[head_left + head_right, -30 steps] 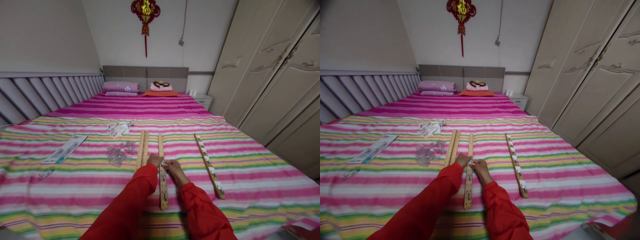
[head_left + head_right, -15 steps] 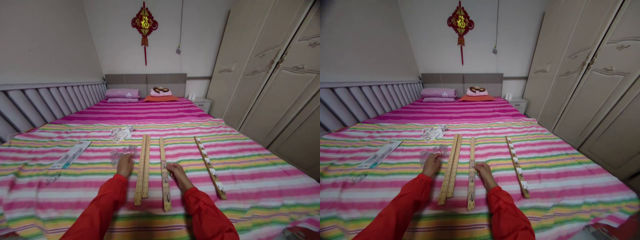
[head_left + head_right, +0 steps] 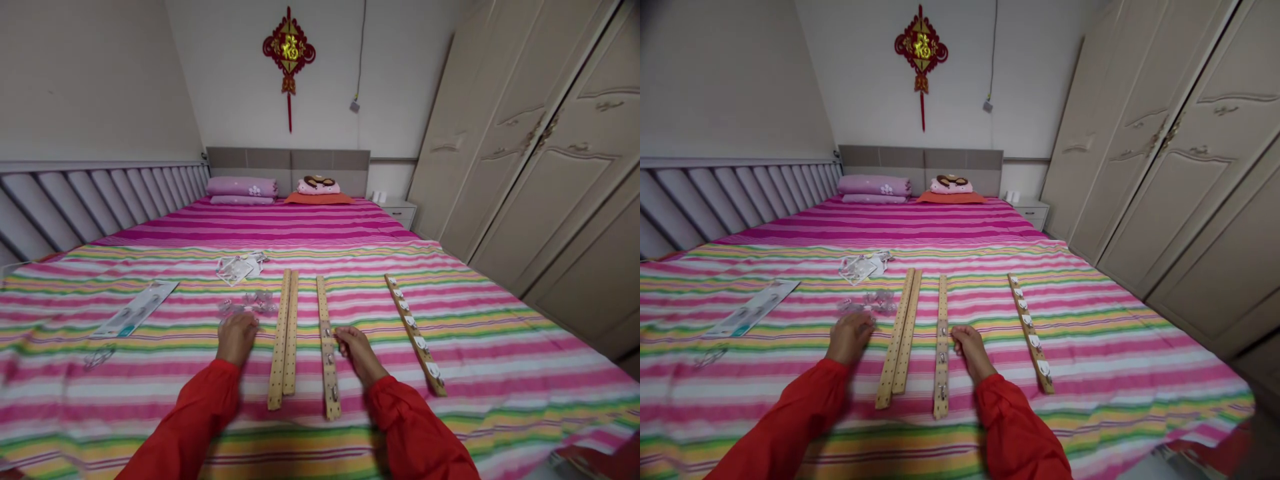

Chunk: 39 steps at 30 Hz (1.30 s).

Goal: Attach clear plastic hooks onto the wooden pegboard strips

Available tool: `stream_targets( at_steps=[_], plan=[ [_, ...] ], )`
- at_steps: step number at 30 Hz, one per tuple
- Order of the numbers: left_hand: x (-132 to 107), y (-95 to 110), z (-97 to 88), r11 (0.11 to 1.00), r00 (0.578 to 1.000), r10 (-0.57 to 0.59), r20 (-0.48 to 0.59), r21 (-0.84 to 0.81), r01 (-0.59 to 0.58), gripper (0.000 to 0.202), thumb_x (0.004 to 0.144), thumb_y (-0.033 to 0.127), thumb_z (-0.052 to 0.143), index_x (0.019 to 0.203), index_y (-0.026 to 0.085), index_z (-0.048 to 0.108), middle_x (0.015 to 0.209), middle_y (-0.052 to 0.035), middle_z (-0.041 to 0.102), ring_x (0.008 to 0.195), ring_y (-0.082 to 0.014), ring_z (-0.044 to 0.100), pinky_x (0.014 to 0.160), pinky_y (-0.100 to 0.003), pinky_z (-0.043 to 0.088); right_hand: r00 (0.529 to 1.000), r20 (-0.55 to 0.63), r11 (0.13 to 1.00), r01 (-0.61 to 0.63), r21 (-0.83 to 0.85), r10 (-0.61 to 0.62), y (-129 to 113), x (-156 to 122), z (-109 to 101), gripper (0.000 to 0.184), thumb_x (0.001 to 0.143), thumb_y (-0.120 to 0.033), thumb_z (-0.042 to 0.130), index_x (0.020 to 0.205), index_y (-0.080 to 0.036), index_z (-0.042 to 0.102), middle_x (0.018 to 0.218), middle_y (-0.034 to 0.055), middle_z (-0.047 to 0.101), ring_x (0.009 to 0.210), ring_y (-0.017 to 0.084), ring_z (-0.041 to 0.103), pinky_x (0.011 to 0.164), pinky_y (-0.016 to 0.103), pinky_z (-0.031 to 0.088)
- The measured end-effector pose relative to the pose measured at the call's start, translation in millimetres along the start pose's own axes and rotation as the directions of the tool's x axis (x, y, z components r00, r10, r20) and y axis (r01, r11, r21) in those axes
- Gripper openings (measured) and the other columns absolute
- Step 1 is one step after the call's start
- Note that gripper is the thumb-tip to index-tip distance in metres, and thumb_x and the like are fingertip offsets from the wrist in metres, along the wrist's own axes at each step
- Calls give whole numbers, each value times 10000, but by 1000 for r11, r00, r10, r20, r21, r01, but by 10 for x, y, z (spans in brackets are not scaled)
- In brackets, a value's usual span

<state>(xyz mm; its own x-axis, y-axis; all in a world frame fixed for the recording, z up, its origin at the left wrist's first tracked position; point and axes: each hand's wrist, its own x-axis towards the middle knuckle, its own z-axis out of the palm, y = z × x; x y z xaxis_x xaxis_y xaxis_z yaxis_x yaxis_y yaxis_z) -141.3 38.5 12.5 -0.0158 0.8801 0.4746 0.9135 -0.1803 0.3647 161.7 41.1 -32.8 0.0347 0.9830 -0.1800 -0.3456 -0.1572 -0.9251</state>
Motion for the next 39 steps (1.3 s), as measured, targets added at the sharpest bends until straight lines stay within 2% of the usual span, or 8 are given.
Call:
stream_targets(
  at_steps=[9,18,21,24,28,30,34,39],
  plan=[
    [-168,375,-194,936,929,232,-287,-194,-294,142,831,261,539,816,243,679,985,-48,702,985,-212,592,917,-403,424,991,-73,993,109,-53,-112,-199,-210,169,243,598,-382,712,656,-169,610,438,-66,471,356,60,309,358,213,197],
    [-305,1129,-146,883,915,154,-372,-363,-296,110,822,236,578,796,251,684,982,-49,672,985,-202,581,872,-367,444,964,229,990,140,-14,-133,-412,-563,549,345,613,-375,770,877,-180,666,692,-16,614,458,65,462,429,197,337],
    [-294,1309,-119,803,964,-74,-254,-589,-94,113,772,327,630,750,227,679,1010,-66,657,1014,-219,579,888,-367,453,949,191,967,256,-11,-249,-442,-618,567,443,557,-285,805,974,-213,671,857,0,638,554,77,510,531,211,417],
    [-259,1387,-82,535,946,-316,71,-810,240,238,679,412,702,750,188,662,892,-69,675,878,-207,620,764,-313,497,952,160,964,265,-5,-261,-466,-628,524,399,597,-292,781,976,-218,681,886,12,652,603,97,534,569,223,433],
    [-224,1395,-54,19,736,-424,528,-807,590,237,624,301,772,764,171,634,702,-11,649,631,-103,588,581,-201,467,967,171,981,192,-3,-189,-468,-620,456,281,656,-345,746,889,-194,706,750,14,659,648,132,558,570,231,420],
    [-224,1400,-56,-127,642,-404,651,-735,666,210,610,215,789,740,172,630,648,10,626,571,-66,560,529,-159,439,968,194,986,166,-7,-161,-457,-619,443,253,653,-345,754,847,-186,715,693,5,649,622,127,548,550,225,401],
    [-246,1425,-53,-197,591,-323,739,-664,722,258,573,225,826,741,164,641,612,32,613,532,-37,535,469,-119,386,966,241,995,83,51,-93,-441,-617,448,267,651,-343,766,860,-180,730,680,5,655,562,106,530,497,210,365],
    [-238,1408,30,-67,667,-254,700,-701,710,376,479,329,866,720,140,648,532,52,571,487,-33,471,450,-132,327,963,269,985,-42,167,-5,-455,-548,428,287,635,-373,781,824,-162,735,668,19,655,550,107,553,463,198,382]
  ],
)
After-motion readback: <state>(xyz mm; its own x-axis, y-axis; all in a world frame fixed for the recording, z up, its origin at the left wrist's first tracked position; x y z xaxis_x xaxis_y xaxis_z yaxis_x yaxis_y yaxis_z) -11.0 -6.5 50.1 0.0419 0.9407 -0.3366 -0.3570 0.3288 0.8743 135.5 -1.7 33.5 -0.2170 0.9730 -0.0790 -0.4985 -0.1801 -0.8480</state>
